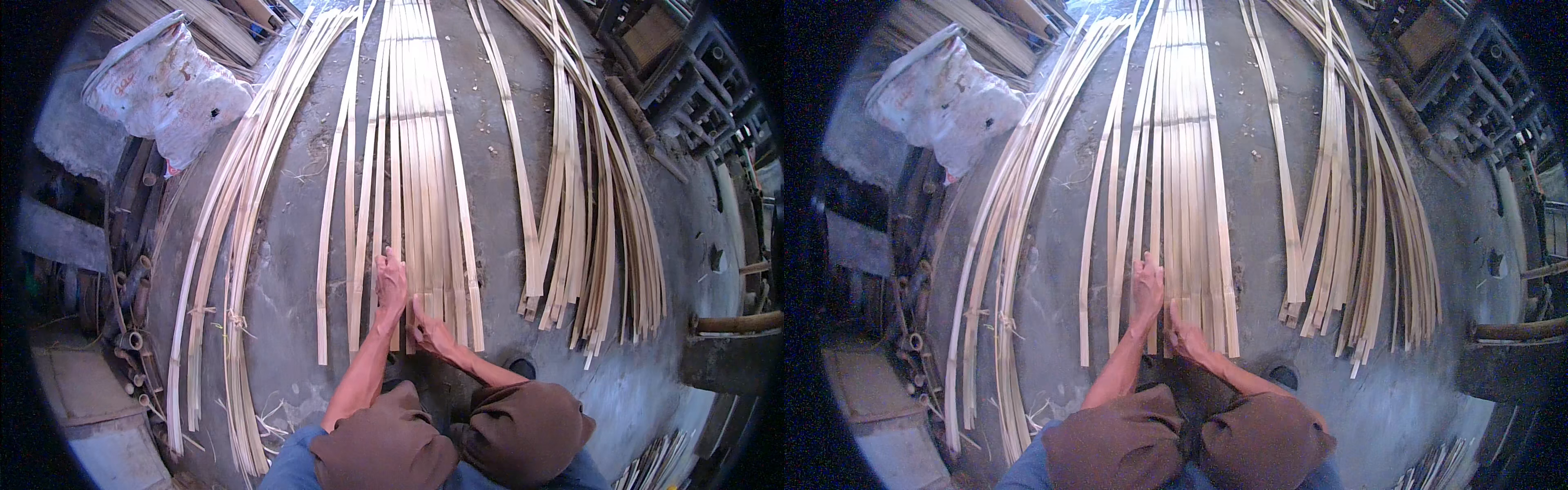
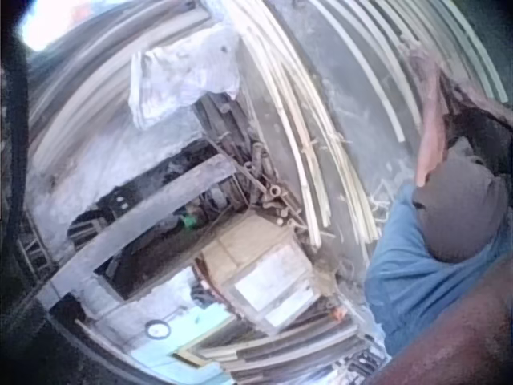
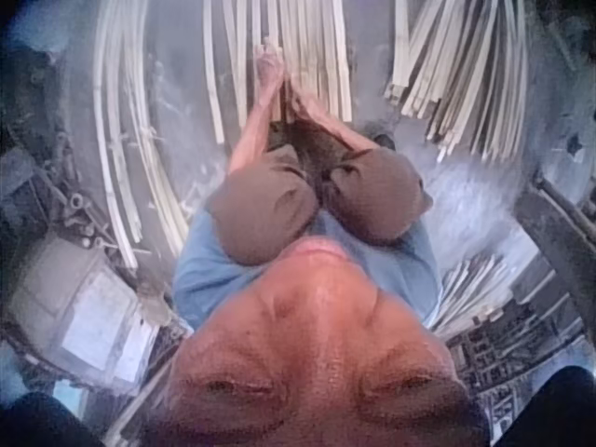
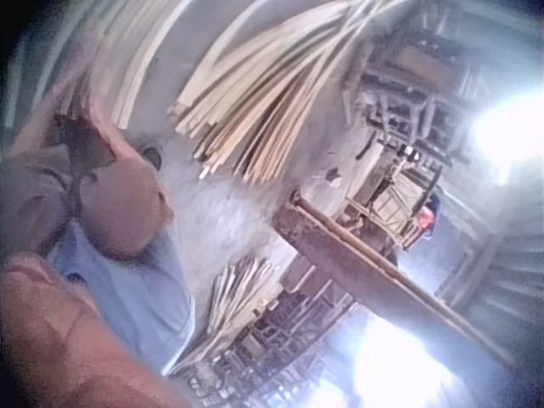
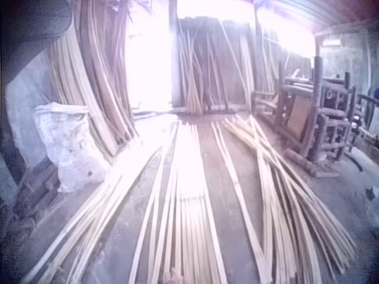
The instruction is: The person sits on the floor and arranges long bamboo strips into a neat pile. They repeatedly pick up individual strips, align them, and place them back into the stack.
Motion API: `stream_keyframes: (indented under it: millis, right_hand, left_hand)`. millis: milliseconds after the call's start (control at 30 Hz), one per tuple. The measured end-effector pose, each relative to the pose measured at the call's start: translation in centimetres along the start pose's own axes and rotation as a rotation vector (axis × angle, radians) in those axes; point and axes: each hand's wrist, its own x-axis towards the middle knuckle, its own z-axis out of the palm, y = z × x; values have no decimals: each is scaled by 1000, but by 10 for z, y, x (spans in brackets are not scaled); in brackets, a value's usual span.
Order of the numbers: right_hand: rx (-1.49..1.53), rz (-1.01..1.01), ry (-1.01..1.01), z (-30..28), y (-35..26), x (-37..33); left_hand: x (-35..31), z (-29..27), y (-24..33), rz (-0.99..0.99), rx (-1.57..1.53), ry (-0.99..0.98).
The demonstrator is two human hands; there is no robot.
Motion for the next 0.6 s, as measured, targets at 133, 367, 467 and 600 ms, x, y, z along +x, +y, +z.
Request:
stream_keyframes:
  millis: [133, 367, 467, 600]
  right_hand:
    - [-178, 17, -9, -1, -5, 4]
    - [1, 215, -157, -25, -35, 5]
    - [423, 385, -240, -38, -47, 8]
    - [176, 48, 43, -67, -84, 15]
  left_hand:
    - [-7, 3, -3, 47, 216, -38]
    - [-14, 0, -1, 34, 149, 7]
    - [-12, 0, -6, 8, 167, -9]
    - [-13, -5, -6, 39, 160, 54]
